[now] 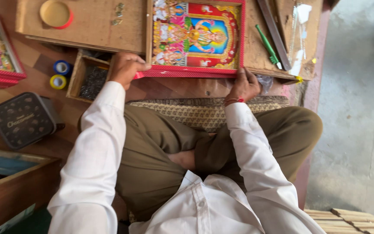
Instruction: The person sits on the floor and assembles a wooden picture frame by applying red patterned tape to the edges. They handle the frame, tape, and a thin wire, securing the tape around the perimeter and adjusting the wire.
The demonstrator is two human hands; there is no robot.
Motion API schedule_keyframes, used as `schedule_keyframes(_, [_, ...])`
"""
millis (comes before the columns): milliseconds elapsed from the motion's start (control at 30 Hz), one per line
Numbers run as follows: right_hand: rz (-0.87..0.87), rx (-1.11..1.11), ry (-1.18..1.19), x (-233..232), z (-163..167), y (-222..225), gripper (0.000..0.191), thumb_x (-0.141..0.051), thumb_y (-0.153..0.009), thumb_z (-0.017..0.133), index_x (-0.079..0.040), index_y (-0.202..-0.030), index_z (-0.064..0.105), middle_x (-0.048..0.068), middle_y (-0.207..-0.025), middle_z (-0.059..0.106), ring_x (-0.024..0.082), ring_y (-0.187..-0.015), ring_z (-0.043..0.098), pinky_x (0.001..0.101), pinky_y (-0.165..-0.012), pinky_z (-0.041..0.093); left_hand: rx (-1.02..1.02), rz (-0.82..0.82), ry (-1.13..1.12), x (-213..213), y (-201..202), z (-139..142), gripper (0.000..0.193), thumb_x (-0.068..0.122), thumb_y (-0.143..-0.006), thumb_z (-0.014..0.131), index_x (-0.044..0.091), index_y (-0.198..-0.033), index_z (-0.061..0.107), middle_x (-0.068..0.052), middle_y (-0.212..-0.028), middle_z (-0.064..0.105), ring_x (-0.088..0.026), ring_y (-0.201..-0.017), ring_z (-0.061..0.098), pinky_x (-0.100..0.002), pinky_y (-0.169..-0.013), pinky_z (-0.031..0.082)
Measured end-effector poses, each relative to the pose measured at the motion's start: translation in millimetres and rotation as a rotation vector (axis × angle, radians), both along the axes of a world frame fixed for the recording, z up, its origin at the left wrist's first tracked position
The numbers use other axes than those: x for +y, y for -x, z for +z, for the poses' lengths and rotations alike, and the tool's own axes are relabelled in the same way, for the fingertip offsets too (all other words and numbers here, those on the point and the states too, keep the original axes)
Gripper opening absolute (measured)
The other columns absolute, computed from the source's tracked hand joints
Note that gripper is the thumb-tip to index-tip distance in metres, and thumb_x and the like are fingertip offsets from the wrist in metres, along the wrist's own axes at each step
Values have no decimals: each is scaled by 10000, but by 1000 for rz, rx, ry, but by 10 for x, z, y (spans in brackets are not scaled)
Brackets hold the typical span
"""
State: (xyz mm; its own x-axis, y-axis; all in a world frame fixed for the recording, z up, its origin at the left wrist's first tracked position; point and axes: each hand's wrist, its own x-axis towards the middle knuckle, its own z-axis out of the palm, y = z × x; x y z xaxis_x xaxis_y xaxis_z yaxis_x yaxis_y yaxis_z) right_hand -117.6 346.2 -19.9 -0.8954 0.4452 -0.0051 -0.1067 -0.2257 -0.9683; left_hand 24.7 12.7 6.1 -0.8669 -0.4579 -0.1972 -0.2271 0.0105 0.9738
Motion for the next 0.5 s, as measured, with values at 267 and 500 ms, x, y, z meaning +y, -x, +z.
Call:
schedule_keyframes(267, [-78,-15,89,-360,64,-116,348,-95,-878,813,54,-1130,626,153,-1021,724,221,-850,734,341,-708,638,-3,-40,13,-48,37,24,116,9,-705,847,-29,-766,756,-94,-712,736,-142,-651,655,-295,-662,519])
schedule_keyframes(500, [-1,-410,72,-1383,227,-751,996,-307,-715,920,51,-1453,355,206,-1364,495,344,-1246,555,455,-992,552,50,-58,-73,-77,22,76,79,2,-729,818,-32,-773,762,-91,-730,747,-136,-677,675,-282,-680,531])
